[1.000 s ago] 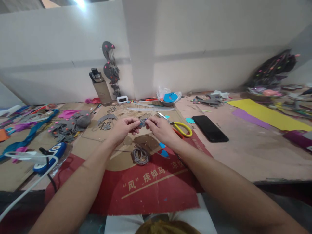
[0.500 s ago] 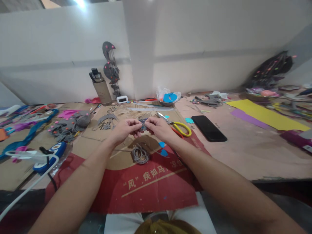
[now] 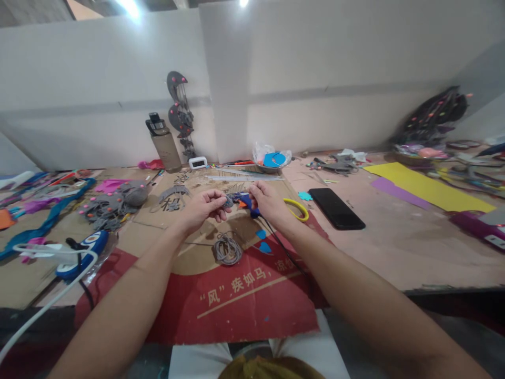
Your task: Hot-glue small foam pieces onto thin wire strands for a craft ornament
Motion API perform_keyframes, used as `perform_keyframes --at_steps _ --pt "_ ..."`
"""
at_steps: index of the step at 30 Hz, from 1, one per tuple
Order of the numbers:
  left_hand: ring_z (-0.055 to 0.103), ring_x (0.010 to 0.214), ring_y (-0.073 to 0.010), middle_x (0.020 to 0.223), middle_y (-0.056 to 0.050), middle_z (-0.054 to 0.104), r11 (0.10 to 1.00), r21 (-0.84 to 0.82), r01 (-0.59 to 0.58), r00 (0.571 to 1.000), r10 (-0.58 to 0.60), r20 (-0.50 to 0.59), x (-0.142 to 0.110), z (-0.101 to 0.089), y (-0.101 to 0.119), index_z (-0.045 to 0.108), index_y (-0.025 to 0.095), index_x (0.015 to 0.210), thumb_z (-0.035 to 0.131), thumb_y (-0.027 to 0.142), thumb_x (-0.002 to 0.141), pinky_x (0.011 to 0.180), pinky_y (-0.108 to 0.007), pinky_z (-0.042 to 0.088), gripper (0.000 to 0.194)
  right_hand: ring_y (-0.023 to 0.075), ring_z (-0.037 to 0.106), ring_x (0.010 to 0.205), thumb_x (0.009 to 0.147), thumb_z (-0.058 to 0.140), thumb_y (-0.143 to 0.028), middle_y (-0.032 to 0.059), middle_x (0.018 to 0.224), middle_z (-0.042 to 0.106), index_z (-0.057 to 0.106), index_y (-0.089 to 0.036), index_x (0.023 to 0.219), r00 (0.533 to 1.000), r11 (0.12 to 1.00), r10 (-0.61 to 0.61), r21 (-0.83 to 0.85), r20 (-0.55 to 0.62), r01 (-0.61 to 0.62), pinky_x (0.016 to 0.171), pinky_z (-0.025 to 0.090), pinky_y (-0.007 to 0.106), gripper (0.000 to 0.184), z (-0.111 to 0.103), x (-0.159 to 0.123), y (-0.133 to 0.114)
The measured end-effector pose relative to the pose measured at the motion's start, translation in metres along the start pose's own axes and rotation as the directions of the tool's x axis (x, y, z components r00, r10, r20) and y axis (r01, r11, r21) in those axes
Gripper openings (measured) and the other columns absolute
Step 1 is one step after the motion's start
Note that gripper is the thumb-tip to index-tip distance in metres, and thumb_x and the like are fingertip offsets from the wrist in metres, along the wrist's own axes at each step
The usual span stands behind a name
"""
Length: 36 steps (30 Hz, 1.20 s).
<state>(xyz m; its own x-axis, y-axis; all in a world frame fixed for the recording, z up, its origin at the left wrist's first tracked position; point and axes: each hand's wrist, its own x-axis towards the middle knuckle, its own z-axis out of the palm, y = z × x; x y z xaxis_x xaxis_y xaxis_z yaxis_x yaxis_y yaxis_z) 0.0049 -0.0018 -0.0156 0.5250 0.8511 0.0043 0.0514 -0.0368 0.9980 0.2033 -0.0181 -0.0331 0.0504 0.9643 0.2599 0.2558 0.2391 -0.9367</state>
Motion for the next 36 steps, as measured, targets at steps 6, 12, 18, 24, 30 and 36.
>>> perform_keyframes --at_steps 6,12,18,24,30,36 --pt "0.061 0.054 -0.0102 0.075 -0.006 0.068 1.000 -0.004 -0.029 0.999 0.029 -0.039 -0.002 0.000 0.003 0.057 0.014 0.082 0.067 0.039 0.075 0.048 -0.020 0.045 0.028 0.0114 0.047 0.058 0.079 0.038 -0.022 -0.0012 0.073 0.052 0.048 -0.022 0.082 0.990 0.998 -0.062 0.002 -0.126 0.062 0.056 0.040 0.025 0.011 -0.013 0.004 -0.005" --pt "0.064 0.063 -0.0134 0.075 -0.007 0.066 0.998 -0.033 -0.049 0.996 0.046 -0.072 -0.002 0.000 0.002 0.058 0.013 0.082 0.069 0.039 0.072 0.051 -0.021 0.046 0.030 0.0124 0.043 0.055 0.060 0.035 -0.012 -0.0021 0.057 0.049 0.050 -0.020 0.063 0.986 0.994 -0.062 -0.096 -0.156 0.047 0.054 0.033 0.025 0.017 -0.026 0.000 -0.018" --pt "0.054 0.055 -0.0070 0.063 0.002 0.057 0.989 -0.128 -0.069 0.974 0.039 -0.221 0.002 -0.001 0.001 0.063 0.014 0.076 0.076 0.036 0.063 0.050 -0.019 0.042 0.029 0.0130 0.040 0.051 0.069 0.041 -0.022 -0.0017 0.048 0.045 0.052 -0.020 0.052 0.995 0.973 -0.080 -0.219 -0.058 0.066 0.051 0.028 0.026 0.021 -0.023 -0.008 -0.023" --pt "0.046 0.047 -0.0044 0.056 0.003 0.053 0.977 -0.211 -0.018 0.976 -0.028 -0.215 0.001 0.000 0.003 0.063 0.014 0.071 0.079 0.034 0.059 0.044 -0.017 0.035 0.029 0.0111 0.047 0.058 0.081 0.048 -0.045 -0.0025 0.067 0.054 0.055 -0.020 0.078 0.989 0.995 -0.097 -0.014 0.110 0.100 0.055 0.037 0.023 0.026 0.004 -0.012 -0.009" --pt "0.048 0.046 -0.0045 0.057 0.002 0.055 0.989 -0.150 0.019 0.988 -0.041 -0.149 0.000 0.004 0.000 0.061 0.013 0.067 0.078 0.035 0.062 0.042 -0.016 0.033 0.027 0.0085 0.046 0.052 0.083 0.047 -0.041 -0.0039 0.062 0.051 0.050 -0.019 0.070 0.974 0.996 -0.049 0.089 0.219 0.030 0.052 0.037 0.022 0.026 0.022 -0.020 -0.008" --pt "0.051 0.050 -0.0059 0.063 -0.002 0.060 0.970 -0.243 0.033 0.994 -0.056 -0.089 0.001 0.006 0.000 0.064 0.012 0.072 0.070 0.044 0.070 0.047 -0.018 0.039 0.033 0.0087 0.044 0.047 0.080 0.048 -0.038 -0.0048 0.055 0.049 0.053 -0.018 0.070 0.982 0.990 0.009 0.133 0.188 -0.034 0.048 0.034 0.022 0.023 0.023 -0.023 -0.009"
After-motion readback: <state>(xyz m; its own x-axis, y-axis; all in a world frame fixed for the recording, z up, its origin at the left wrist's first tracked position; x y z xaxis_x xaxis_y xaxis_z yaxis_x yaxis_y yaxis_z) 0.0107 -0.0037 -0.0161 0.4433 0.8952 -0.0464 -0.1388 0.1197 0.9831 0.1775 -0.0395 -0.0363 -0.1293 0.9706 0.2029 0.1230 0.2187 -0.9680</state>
